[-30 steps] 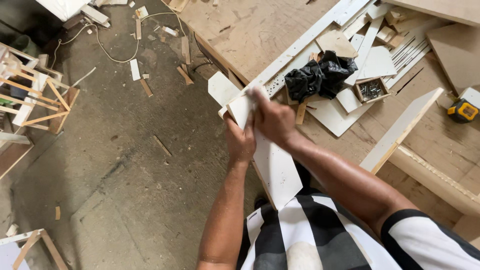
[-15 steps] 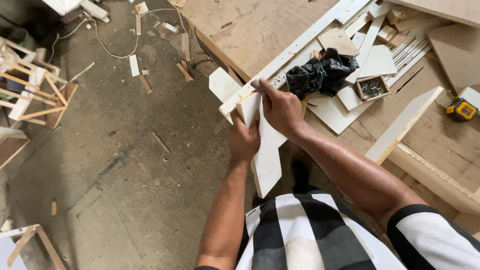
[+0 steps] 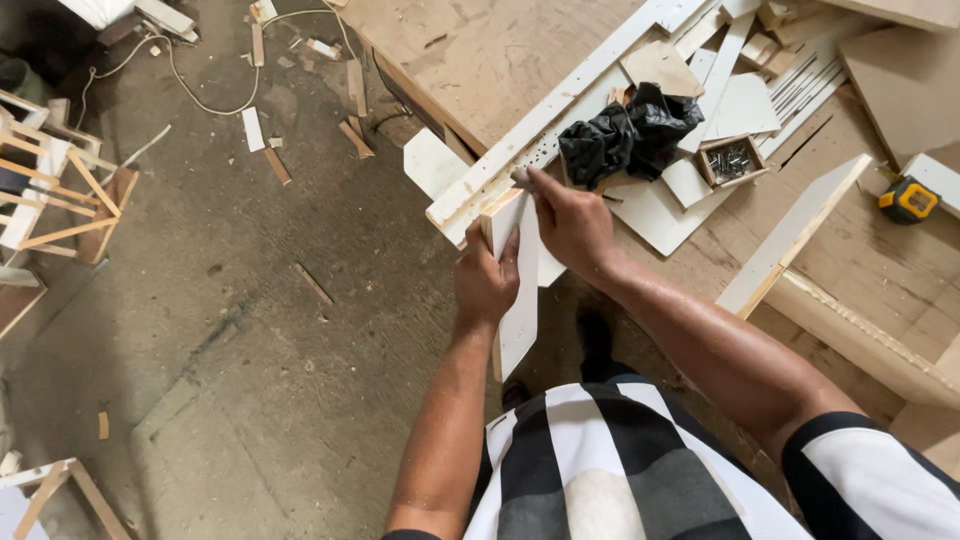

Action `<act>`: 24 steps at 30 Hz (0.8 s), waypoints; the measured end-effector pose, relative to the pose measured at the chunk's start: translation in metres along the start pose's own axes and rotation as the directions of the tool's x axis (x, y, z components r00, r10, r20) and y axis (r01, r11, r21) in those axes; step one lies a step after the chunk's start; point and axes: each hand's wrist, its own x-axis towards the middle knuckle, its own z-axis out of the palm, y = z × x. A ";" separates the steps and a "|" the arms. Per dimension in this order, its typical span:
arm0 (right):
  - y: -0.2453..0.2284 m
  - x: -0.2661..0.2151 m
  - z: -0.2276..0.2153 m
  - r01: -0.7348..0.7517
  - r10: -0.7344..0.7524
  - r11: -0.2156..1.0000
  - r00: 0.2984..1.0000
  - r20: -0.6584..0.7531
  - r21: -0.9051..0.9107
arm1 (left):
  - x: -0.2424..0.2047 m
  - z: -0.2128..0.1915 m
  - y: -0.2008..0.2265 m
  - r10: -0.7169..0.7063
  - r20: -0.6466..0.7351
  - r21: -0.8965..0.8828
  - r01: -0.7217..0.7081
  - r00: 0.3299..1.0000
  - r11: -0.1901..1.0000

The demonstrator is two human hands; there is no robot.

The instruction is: The person assembles a wooden shelf by using a hand saw on a board, trimming the edges of a panel with shears, marking wood with a pencil, and hammering a support piece into the frame.

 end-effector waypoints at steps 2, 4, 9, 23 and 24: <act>-0.001 -0.009 0.001 0.109 -0.109 0.992 0.994 -0.004 0.062 | 0.006 0.008 -0.005 -0.006 0.062 -0.010 0.007 0.998 1.000; 0.011 -0.005 -0.004 0.062 -0.062 0.998 0.998 0.021 -0.006 | 0.011 0.016 -0.007 0.005 0.083 -0.029 -0.003 0.997 1.000; 0.025 -0.009 -0.022 -0.018 0.018 1.000 1.000 0.024 -0.006 | 0.010 0.033 0.007 -0.069 0.107 0.018 0.068 0.992 0.998; 0.145 -0.050 -0.025 -0.737 0.746 0.664 0.640 0.187 -0.126 | 0.019 0.084 0.003 -0.070 0.347 0.197 0.000 0.935 0.980; 0.173 -0.061 -0.025 -0.747 0.747 0.665 0.664 0.046 -0.014 | 0.024 0.091 0.004 -0.087 0.391 0.222 -0.003 0.916 0.975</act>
